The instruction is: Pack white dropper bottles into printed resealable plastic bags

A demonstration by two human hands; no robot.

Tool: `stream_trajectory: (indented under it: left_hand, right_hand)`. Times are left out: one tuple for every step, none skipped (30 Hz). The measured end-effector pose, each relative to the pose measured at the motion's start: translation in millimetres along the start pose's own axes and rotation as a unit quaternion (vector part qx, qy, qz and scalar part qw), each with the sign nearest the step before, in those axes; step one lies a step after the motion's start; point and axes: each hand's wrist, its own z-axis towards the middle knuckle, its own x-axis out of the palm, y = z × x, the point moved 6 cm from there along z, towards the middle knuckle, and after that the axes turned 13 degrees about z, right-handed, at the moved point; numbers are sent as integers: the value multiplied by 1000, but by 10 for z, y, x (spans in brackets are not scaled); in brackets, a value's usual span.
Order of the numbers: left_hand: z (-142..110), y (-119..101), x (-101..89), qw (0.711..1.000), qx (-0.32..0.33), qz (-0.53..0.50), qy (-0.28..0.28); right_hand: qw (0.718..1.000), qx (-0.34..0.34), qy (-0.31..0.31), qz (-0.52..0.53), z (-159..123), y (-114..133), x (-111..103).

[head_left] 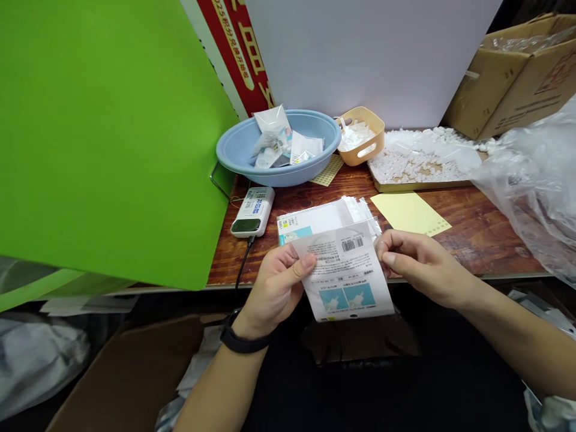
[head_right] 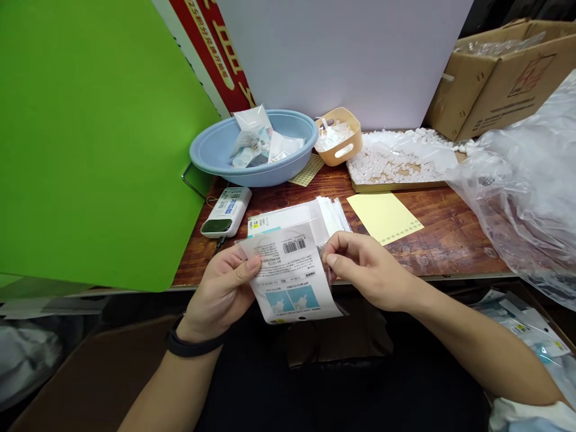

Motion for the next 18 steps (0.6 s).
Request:
stream_trajectory:
  left_hand:
    - [7,6,-11,1000,-4,2,5]
    - [14,18,-23,1000,-10,7,9]
    - [18,35,-36,1000,-18,18,9]
    - [16,54,-50,999,-27,32,4]
    - [7,64,-63,998,-32,51,-6]
    - [-11,49,-80,996,-23,75,-29]
    - [-41,-4,-101,992,4,107,-69]
    - [-86,-98,-117,981,50,146,-120]
    - [-145,-227,-112,961,109,188,-173]
    - [-210,-373,-81,932,170,232,-219]
    - [-250,-509,-12,906,220,273,-238]
    - [-243,-614,82,893,245,304,-224]
    - [-181,-674,194,896,240,331,-174]
    - [-84,-690,313,904,213,358,-100]
    - [18,-676,425,905,179,386,-20]
    - [111,-645,516,899,146,410,52]
    - [193,-596,578,890,110,428,113]
    - [263,-552,609,886,82,432,149]
  right_hand:
    - [1000,-1,0,4,2,1,-1]
    - [1000,-2,-4,4,4,3,-7]
    - [1000,-3,-10,0,6,7,-17]
    - [1000,-4,-17,-6,7,10,-28]
    - [1000,-5,-23,-15,7,14,-37]
    - [999,-5,-27,-27,4,17,-40]
    - [999,-7,-27,-43,-1,19,-36]
    - [998,-10,-25,-65,-8,22,-25]
    - [995,-15,-20,-93,-16,27,-6]
    - [992,-23,-14,-126,-25,34,17]
    - [986,-36,-9,-160,-34,47,44]
    - [980,-53,-4,-193,-43,66,72]
    - [972,-74,0,-222,-52,93,97]
    - [965,-99,1,-245,-64,126,117]
    - [957,-121,1,-264,-76,159,130]
    - [949,-140,-1,-281,-88,189,135]
    - [944,-149,-3,-295,-99,211,131]
    - [940,-151,-6,-306,-109,223,118]
